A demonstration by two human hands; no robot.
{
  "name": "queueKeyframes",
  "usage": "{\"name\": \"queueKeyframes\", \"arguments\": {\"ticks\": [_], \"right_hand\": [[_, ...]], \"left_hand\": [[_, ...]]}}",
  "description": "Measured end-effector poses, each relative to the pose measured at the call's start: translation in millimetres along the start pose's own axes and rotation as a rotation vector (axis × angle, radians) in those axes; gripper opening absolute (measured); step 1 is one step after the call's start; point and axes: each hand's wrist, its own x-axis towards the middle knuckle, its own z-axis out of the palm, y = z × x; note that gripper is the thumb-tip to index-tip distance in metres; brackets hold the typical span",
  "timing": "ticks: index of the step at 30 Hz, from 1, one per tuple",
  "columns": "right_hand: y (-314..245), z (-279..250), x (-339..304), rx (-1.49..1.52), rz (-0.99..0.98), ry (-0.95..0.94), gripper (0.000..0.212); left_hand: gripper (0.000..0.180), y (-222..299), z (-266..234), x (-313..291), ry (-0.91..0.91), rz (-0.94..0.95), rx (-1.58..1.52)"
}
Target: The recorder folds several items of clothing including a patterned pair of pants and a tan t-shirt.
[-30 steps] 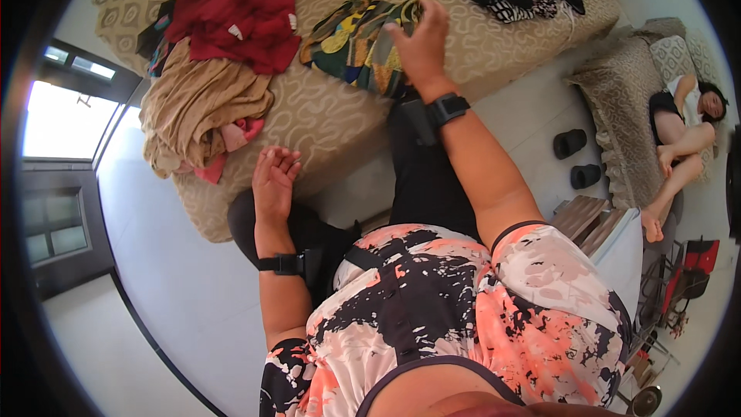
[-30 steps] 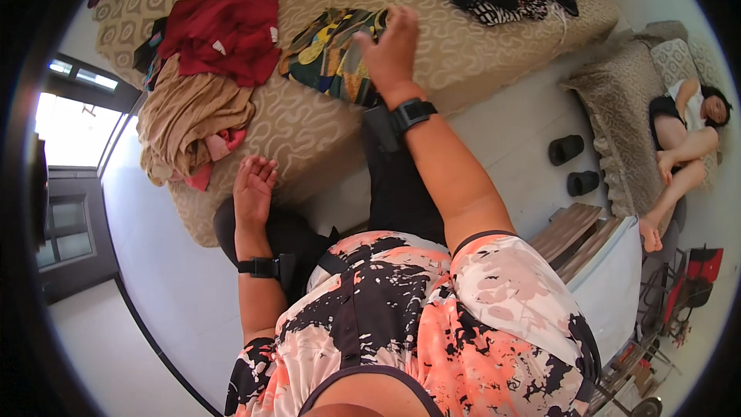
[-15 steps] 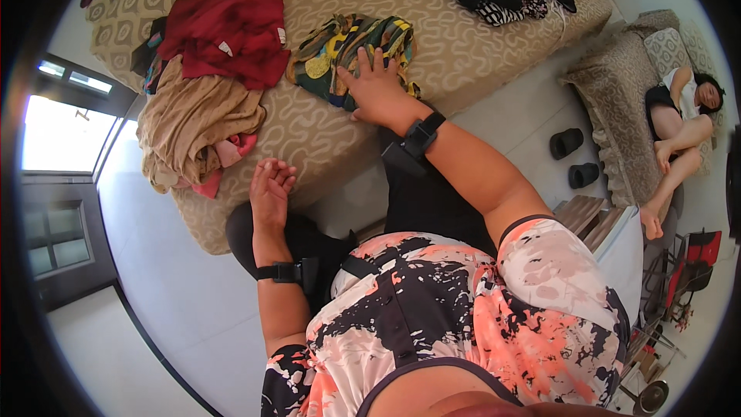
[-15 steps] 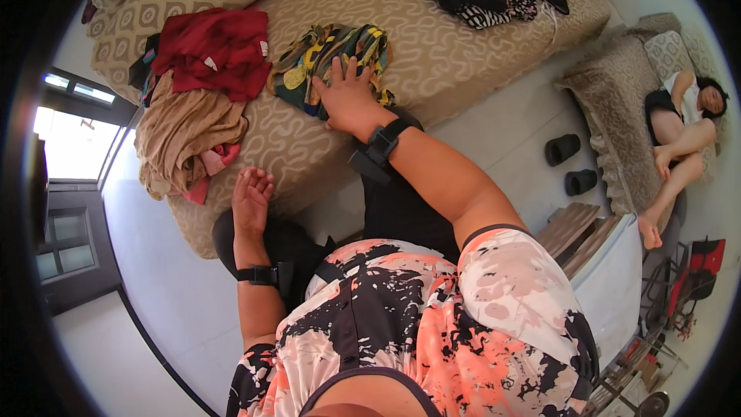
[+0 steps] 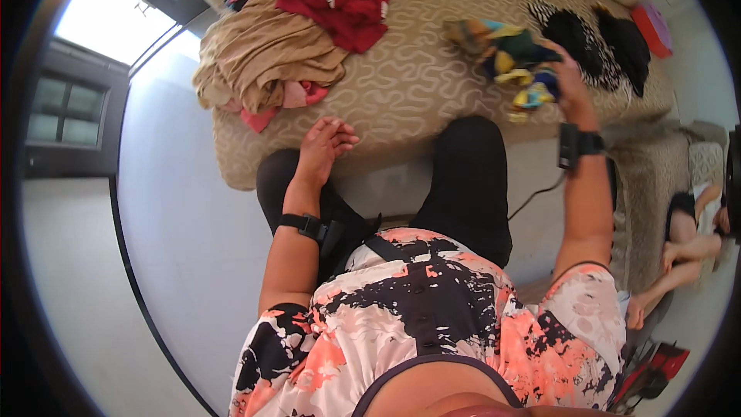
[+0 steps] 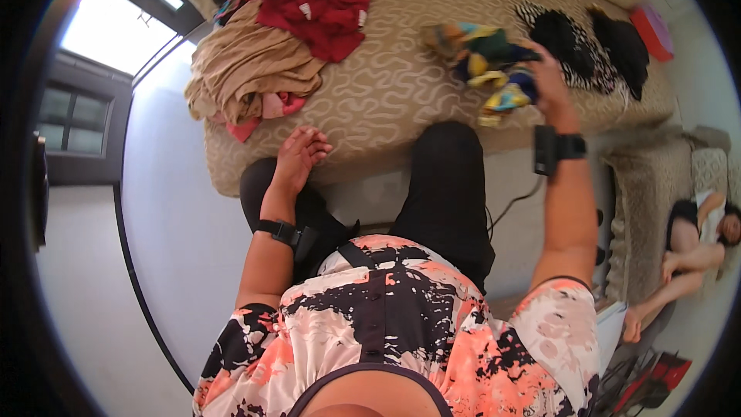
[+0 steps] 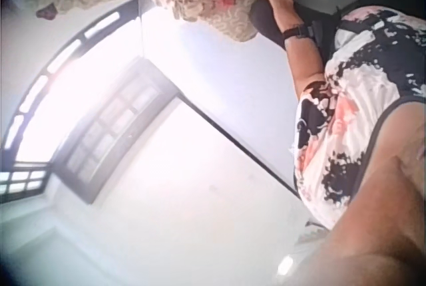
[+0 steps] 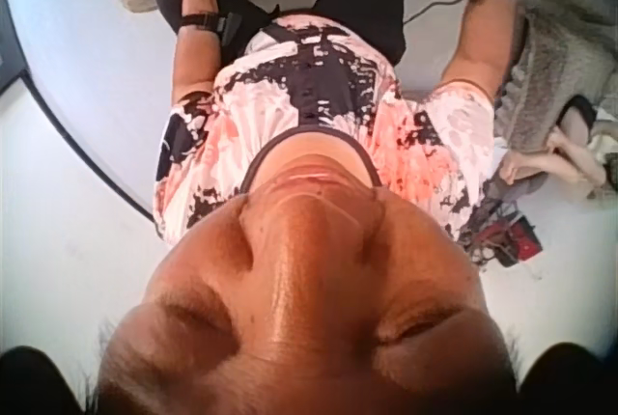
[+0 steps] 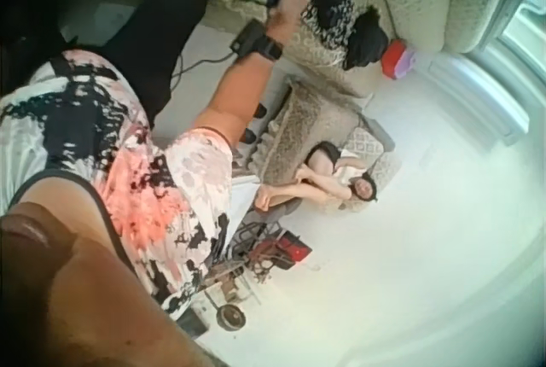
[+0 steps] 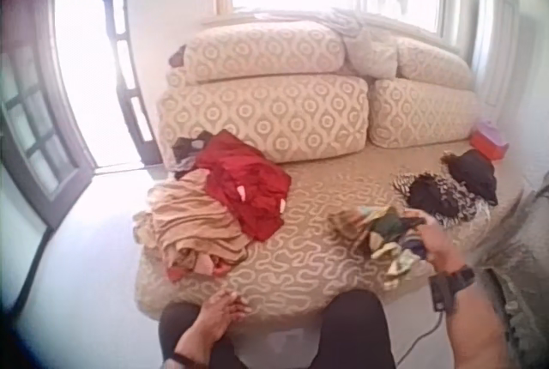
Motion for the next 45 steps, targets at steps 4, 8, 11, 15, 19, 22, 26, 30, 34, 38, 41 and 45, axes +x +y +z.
{"name": "queueKeyframes", "arguments": {"ticks": [4,8,11,15,19,22,26,30,34,38,41,45], "right_hand": [[-72,-55,31,-0.074,-0.226,0.276,0.039],[-128,-89,63,-0.448,-0.501,0.400,0.041],[-129,-97,90,-0.993,-0.464,0.401,0.055],[-86,-33,117,-1.152,-0.346,0.179,0.067],[-41,109,73,-0.820,-0.285,-0.304,0.056],[-36,201,34,-0.982,-0.546,-0.528,0.057],[-14,278,26,-0.941,-0.924,-0.529,0.067],[-6,328,25,-0.953,-0.963,-0.494,0.073],[14,355,31,-0.868,-0.843,-0.538,0.075],[30,372,23,-0.897,-0.703,-0.593,0.073],[31,382,11,-0.990,-0.686,-0.503,0.066],[31,378,18,-0.901,-0.637,-0.469,0.046]], "left_hand": [[0.012,1,-3,-4,-0.009,-0.019,-0.003],[0.013,1,-3,-3,0.003,-0.033,0.006],[0.013,0,1,2,-0.018,-0.036,0.013],[0.014,3,3,1,0.010,-0.045,0.024],[0.014,4,2,-2,0.014,-0.052,0.040],[0.014,6,4,-5,0.016,-0.063,0.036],[0.015,6,6,-2,-0.004,-0.075,0.009],[0.017,8,7,-6,0.015,-0.083,-0.015],[0.016,11,14,-9,0.004,-0.086,-0.029],[0.015,13,15,-11,0.000,-0.093,-0.047],[0.015,12,13,-14,0.005,-0.071,-0.063],[0.016,12,12,-12,-0.033,-0.079,-0.056]]}}
